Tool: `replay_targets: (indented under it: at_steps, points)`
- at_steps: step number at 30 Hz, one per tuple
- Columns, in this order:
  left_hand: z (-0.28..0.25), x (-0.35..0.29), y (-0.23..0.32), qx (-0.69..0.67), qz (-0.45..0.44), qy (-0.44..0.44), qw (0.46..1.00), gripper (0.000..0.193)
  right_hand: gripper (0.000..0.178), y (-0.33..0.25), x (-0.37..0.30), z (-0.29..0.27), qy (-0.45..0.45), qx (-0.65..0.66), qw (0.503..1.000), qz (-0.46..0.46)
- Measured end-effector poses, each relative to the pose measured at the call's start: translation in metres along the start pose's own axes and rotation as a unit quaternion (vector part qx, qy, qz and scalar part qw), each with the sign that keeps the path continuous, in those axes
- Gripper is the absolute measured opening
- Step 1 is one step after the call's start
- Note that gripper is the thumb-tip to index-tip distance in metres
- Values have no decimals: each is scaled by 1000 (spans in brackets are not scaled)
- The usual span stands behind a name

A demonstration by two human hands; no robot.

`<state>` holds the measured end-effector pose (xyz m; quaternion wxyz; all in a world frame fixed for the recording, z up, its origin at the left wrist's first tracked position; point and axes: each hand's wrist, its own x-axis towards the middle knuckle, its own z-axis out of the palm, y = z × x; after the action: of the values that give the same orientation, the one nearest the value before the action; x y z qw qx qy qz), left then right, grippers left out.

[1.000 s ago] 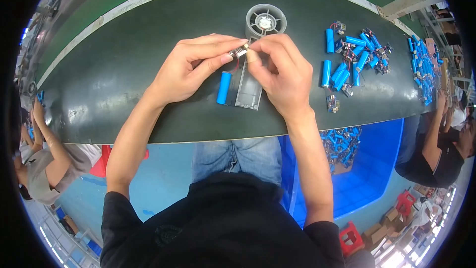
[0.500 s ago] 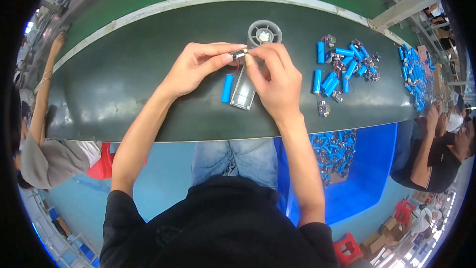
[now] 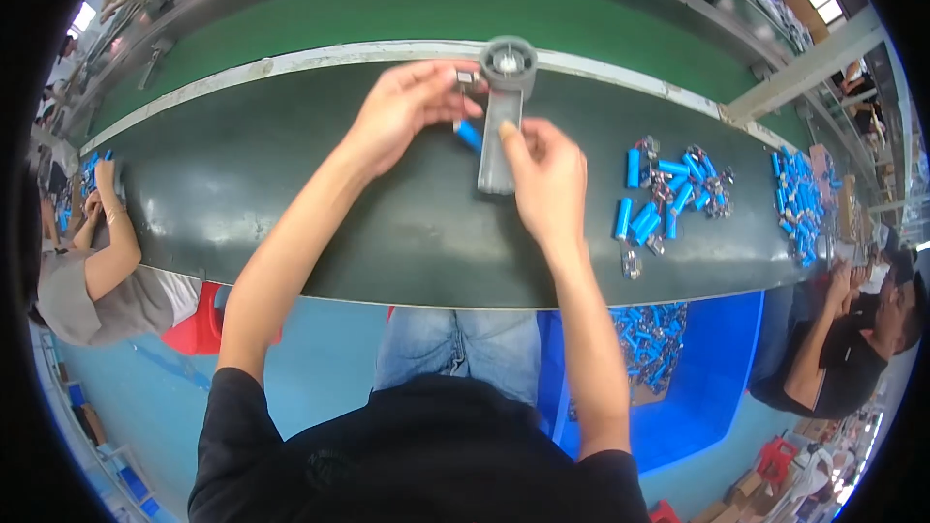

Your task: The person assembles small electronic fan components by hand, fitting motor parts into a fan housing.

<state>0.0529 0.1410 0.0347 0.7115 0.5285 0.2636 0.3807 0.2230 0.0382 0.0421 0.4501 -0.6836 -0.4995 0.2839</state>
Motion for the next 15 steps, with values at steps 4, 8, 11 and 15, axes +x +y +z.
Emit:
replay_targets:
  at_steps: [4,8,11,15]
  points:
    - [-46,56,39,75,36,122,989,29,38,-10,96,42,-7,-40,994,-97]
    - [-108,109,46,157,12,156,975,29,41,-10,172,95,-14,-34,995,-92]
    - [-151,133,42,166,-5,192,967,32,41,-14,199,131,-9,-32,992,-119]
    - [-182,141,22,405,83,285,865,34,46,-4,212,141,-4,-86,991,-106]
